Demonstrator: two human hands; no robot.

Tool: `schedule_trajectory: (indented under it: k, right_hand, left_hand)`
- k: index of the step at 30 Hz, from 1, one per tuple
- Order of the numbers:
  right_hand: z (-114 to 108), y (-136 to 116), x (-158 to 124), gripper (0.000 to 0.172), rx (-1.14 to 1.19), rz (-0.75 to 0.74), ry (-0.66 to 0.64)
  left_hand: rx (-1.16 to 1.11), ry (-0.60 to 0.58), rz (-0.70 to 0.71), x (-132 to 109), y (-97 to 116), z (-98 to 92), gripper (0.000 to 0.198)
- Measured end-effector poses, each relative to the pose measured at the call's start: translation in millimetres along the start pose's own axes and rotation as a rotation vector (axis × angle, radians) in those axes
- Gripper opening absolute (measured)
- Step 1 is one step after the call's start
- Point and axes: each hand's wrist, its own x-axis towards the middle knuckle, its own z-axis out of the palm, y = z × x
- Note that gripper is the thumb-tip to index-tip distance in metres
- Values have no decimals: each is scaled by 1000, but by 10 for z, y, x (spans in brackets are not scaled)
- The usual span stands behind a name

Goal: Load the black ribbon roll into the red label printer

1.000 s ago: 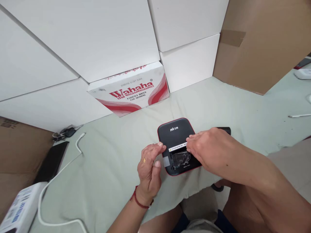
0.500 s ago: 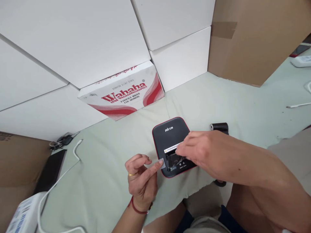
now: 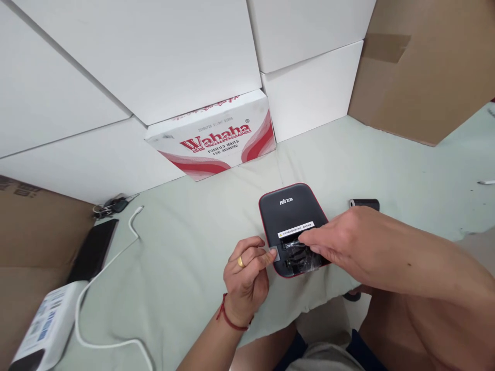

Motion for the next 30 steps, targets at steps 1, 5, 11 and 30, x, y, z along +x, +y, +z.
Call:
schedule_trajectory:
  k: [1,5,11,30]
  right_hand:
    - [-8,-12,22,26,-5,18,-6]
    - [-48,-78,100,26,-48,72,-61]
    - [55,-59,473,30,-160,220,-49]
    - [4,-35,527,21,-136,192,-67]
  left_hand:
    - [-2,-6,-7,-5,2,5,23]
    - [-25,-9,-23,-25,2,22,24]
    - [12,-21,13,-83,-7,39,28]
    - [-111,-138,-884,-187,-322,202,32]
